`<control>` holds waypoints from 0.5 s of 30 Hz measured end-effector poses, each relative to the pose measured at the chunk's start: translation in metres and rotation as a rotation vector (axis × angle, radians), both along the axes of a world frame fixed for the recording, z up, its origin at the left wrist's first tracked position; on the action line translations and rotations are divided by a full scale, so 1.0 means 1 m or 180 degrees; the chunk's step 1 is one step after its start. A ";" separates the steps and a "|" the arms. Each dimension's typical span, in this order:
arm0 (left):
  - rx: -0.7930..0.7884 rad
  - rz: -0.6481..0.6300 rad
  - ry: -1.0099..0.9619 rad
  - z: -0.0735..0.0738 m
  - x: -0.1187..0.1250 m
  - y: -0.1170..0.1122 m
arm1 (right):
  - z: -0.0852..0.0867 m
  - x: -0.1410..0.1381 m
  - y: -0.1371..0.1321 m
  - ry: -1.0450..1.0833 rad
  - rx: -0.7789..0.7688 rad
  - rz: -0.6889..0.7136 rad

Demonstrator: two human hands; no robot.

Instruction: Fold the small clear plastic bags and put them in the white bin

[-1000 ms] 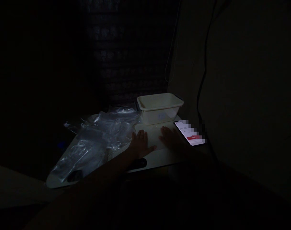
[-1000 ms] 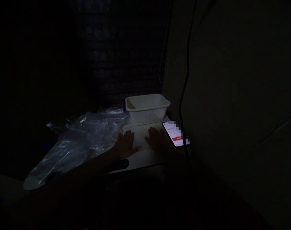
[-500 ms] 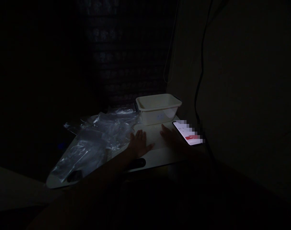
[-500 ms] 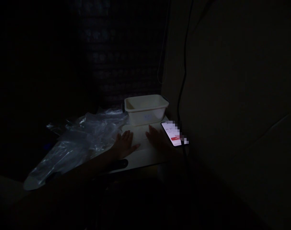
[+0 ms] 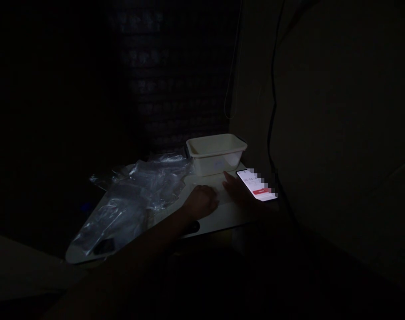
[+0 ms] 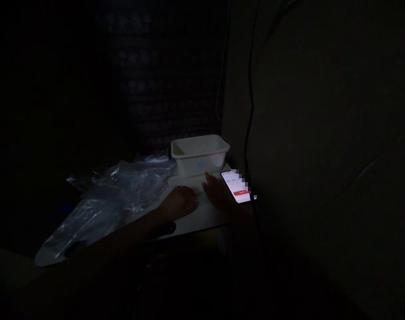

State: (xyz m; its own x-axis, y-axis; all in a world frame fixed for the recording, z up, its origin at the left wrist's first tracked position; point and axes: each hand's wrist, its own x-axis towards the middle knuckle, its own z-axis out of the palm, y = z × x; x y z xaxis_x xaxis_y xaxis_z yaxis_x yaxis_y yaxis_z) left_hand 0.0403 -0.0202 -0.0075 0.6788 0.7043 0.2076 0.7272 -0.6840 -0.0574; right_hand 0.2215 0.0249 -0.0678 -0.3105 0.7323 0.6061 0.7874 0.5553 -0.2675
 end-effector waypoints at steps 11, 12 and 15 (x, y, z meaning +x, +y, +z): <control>-0.0014 -0.0235 0.0546 -0.006 0.023 0.000 | 0.016 -0.005 -0.006 -0.0065 0.0001 -0.0076; -0.0080 -0.0228 0.0475 -0.007 0.024 0.000 | 0.016 -0.005 -0.006 -0.0009 -0.0059 -0.0066; -0.0330 -0.0120 0.0230 -0.008 0.027 -0.002 | 0.015 -0.004 -0.006 0.0211 -0.0305 -0.0110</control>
